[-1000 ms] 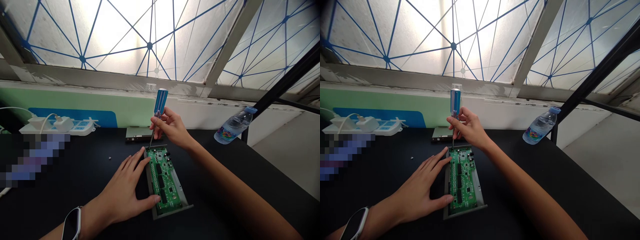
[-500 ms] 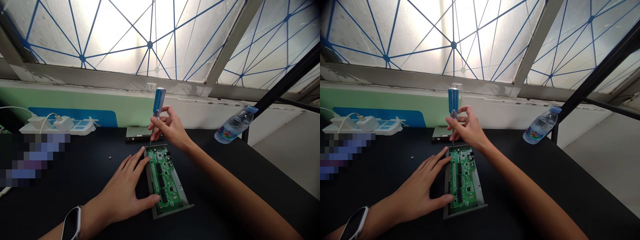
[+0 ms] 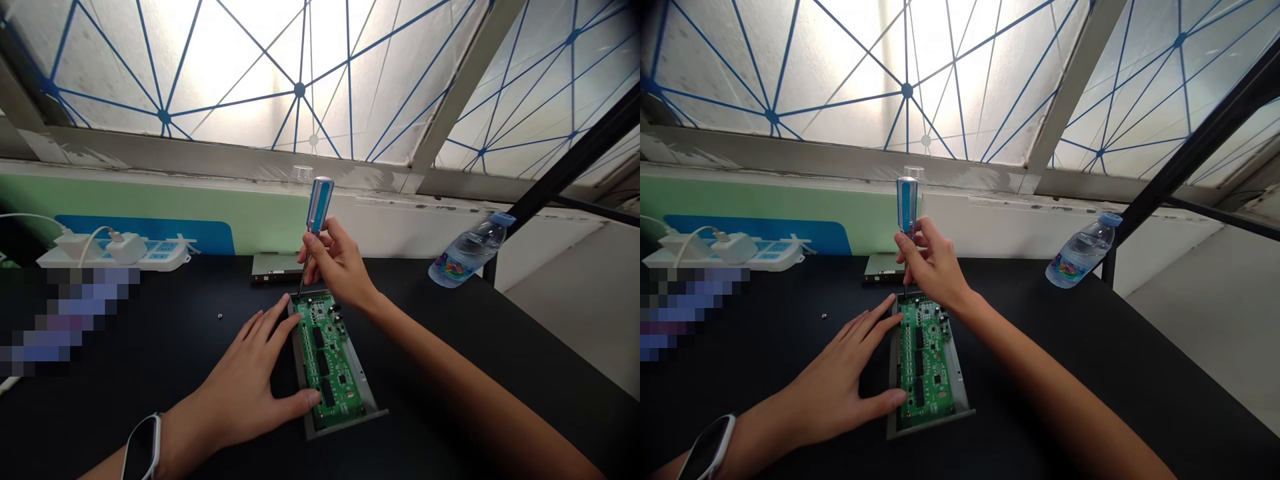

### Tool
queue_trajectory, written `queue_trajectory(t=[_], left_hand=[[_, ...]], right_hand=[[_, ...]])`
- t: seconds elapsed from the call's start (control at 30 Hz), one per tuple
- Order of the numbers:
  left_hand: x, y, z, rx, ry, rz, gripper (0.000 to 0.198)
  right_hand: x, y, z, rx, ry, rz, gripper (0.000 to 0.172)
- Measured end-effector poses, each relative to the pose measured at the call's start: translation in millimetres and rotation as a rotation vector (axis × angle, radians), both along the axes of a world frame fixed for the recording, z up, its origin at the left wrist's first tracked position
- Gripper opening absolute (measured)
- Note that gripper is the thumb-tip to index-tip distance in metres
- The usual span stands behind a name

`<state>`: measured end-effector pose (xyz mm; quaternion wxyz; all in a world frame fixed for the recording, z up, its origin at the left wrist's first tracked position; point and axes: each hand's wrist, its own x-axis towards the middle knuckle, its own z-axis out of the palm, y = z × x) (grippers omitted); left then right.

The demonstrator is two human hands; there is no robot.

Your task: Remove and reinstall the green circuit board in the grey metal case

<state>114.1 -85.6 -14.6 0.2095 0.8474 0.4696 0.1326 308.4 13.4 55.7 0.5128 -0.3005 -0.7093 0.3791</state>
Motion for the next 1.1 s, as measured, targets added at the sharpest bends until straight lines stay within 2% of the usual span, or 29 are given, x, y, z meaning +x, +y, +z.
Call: queue_trajectory(t=[0.1,0.2,0.37,0.63,0.9,1.1], left_hand=[[0.1,0.6,-1.2,0.011,-0.013,0.000,0.098],[-0.5,0.8,-3.9,0.015,-0.022,-0.004,0.098],[-2.3,0.7,-8.2,0.042,-0.041,-0.007,0.097],[-3.6,1.0,-10.4,0.070,-0.068,-0.014,0.096],[-2.9,0.9,-7.7,0.047,-0.054,-0.011,0.096],[-3.9,0.9,-6.7,0.040,-0.051,-0.003,0.096]], right_hand=[[1.8,1.4,-0.4,0.003,-0.032,0.058,0.030],[0.4,0.9,-1.1,-0.022,-0.001,0.022,0.030],[-4.2,-1.6,-1.8,-0.094,0.115,-0.077,0.048],[0.6,-1.7,2.2,-0.042,0.025,0.058,0.028],[-3.0,-0.2,-1.4,-0.095,0.117,-0.023,0.045],[-1.4,-1.5,0.1,-0.080,0.039,0.067,0.034]])
